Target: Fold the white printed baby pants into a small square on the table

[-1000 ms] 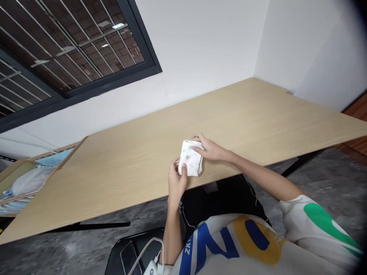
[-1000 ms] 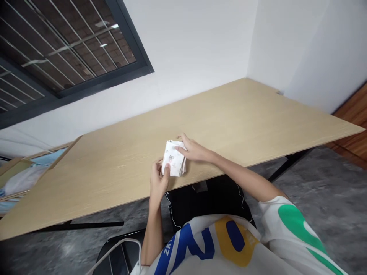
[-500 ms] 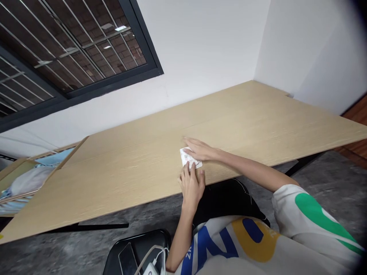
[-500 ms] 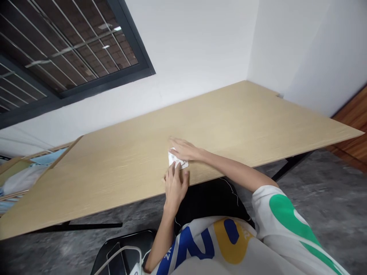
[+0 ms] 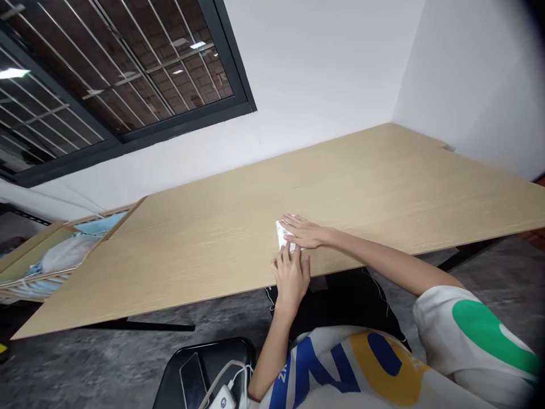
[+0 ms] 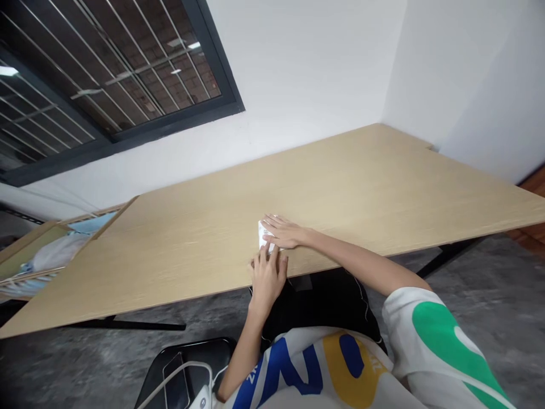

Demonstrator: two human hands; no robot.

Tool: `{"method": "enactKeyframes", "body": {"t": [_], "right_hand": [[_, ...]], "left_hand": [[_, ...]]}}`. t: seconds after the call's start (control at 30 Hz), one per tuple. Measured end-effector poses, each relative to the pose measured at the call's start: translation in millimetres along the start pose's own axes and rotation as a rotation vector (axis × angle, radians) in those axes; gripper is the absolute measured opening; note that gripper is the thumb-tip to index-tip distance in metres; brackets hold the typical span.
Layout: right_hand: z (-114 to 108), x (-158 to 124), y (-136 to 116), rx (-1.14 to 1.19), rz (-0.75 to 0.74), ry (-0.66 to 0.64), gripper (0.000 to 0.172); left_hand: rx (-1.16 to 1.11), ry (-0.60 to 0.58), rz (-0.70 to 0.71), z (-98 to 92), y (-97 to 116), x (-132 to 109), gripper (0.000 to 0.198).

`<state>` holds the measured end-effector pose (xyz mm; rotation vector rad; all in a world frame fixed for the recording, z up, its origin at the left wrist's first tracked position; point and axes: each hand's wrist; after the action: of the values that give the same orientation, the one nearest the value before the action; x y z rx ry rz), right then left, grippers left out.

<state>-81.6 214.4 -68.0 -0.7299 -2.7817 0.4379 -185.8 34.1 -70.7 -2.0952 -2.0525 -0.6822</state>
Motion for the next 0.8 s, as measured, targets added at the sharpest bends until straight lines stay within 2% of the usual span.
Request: {"method": "enactKeyframes", "body": {"t": [0.13, 0.27, 0.37, 0.43, 0.53, 0.63, 0.7, 0.8], "right_hand": [[-5, -2, 2, 0.000, 0.041, -0.021, 0.093], [-5, -4, 0, -0.025, 0.090, 0.019, 0.091], [-4, -5, -2, -0.035, 0.112, 0.000, 0.090], [-5, -4, -4, -0.022, 0.122, -0.017, 0.088], [-5, -4, -6, 0.005, 0.134, -0.025, 0.087], [-6, -4, -7, 0.007, 0.142, -0.042, 0.087], [-8, -4, -7, 0.003, 0.148, -0.060, 0.088], [-13, -2, -5, 0.025, 0.148, -0.100, 0.088]], "left_hand": [[0.011, 0.016, 0.006, 1.6, 0, 0, 0.045], [-0.010, 0.029, 0.009, 4.3, 1, -2, 0.045], [-0.081, 0.031, 0.000, 0.3, -4, 4, 0.042], [-0.138, 0.043, -0.056, -6.7, -13, 13, 0.039], [-0.128, 0.060, -0.232, -19.8, -29, 31, 0.038], [-0.068, -0.026, -0.351, -26.4, -41, 45, 0.041], [-0.061, -0.088, -0.361, -24.9, -42, 49, 0.042], [-0.069, -0.119, -0.347, -18.8, -39, 52, 0.046]]}}
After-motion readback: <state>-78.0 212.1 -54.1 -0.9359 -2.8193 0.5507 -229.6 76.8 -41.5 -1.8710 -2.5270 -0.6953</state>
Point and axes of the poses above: each hand's wrist, its own x-axis towards the middle knuckle, its own z-axis out of the palm, y = z × x, and after that the axes turned 8 degrees about -x, right-handed
